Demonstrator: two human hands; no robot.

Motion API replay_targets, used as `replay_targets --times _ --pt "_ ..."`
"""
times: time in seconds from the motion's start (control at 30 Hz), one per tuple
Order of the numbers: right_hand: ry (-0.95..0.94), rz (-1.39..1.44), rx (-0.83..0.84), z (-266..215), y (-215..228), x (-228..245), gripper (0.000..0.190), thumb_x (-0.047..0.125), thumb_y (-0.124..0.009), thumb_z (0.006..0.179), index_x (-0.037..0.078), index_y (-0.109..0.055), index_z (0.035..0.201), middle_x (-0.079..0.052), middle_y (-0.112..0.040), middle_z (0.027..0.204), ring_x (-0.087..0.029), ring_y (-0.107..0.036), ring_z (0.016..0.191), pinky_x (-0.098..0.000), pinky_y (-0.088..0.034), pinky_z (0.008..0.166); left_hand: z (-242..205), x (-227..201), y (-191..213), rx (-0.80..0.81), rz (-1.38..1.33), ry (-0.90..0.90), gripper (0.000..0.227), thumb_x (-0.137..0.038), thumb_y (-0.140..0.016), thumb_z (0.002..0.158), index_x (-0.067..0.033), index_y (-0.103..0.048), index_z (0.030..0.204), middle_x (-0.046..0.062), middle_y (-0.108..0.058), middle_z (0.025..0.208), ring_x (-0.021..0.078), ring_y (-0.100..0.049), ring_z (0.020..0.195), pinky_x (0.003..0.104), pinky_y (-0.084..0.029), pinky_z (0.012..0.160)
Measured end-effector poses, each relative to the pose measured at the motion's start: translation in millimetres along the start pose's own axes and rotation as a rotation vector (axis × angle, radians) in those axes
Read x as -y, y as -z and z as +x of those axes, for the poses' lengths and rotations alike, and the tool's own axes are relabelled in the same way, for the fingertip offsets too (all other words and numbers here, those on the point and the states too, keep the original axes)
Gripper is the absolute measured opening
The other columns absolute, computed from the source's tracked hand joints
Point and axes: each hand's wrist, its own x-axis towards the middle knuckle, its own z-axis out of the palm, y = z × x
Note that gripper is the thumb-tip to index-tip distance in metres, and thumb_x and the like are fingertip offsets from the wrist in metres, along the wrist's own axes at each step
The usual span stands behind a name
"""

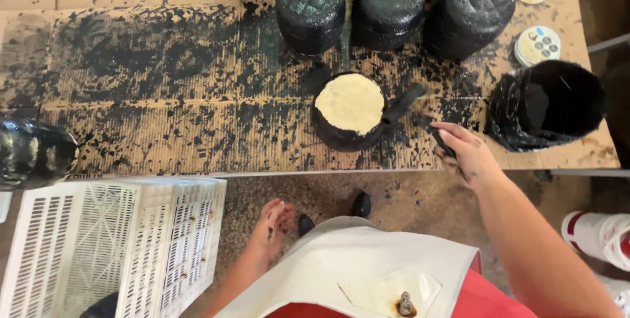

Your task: The person paints the top of cylindrical containers black using a brush. They dip the brush into a container of black paint, apply it to the top surface, and then place a circular label on the finished container before moving it into a white crate.

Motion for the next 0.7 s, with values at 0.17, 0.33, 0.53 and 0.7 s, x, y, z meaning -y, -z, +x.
replay_targets --times 0.17,0.33,0.53,0.7 --pt "-0.204 -0.181 -0.038 -14 -69 110 0.034 0.025 -0.054 0.107 0.03 -0.067 0.138 0.001 -0.059 0.076 -0.006 -0.039 0.051 -0.0166 -0.029 0.043 -34 -7 -38 -0.094 -0.022 0.036 0.034 -0.023 -0.062 0.101 -0.0133 -0.053 0.133 0.018 -0.07 0.111 0.0316 -0.067 0.095 0.045 -0.054 0.078" --pt "-0.154 -0.158 0.026 26 -68 110 0.032 0.02 -0.053 0.107 0.023 -0.069 0.135 -0.005 -0.06 0.078 -0.008 -0.035 0.048 -0.0195 -0.03 0.044 -31 2 -50 -0.105 -0.092 -0.008 0.025 -0.019 -0.061 0.102 -0.017 -0.055 0.126 0.016 -0.072 0.107 0.0258 -0.068 0.093 0.04 -0.051 0.07" --pt "-0.043 -0.304 0.117 62 3 79 0.028 0.014 -0.056 0.106 0.011 -0.07 0.13 -0.011 -0.057 0.069 -0.013 -0.034 0.044 -0.0262 -0.025 0.041 -49 19 -43 -0.222 -0.196 0.015 0.033 -0.019 -0.065 0.098 -0.0186 -0.056 0.13 0.017 -0.072 0.111 0.0278 -0.068 0.098 0.047 -0.05 0.079" --pt "0.021 -0.631 0.133 57 -98 153 0.034 0.025 -0.056 0.107 0.021 -0.066 0.139 -0.007 -0.064 0.086 -0.013 -0.047 0.06 -0.0258 -0.038 0.053 -21 55 -32 -0.228 -0.263 -0.107 0.039 -0.019 -0.068 0.092 -0.0166 -0.056 0.129 0.017 -0.072 0.106 0.0251 -0.069 0.087 0.042 -0.053 0.07"
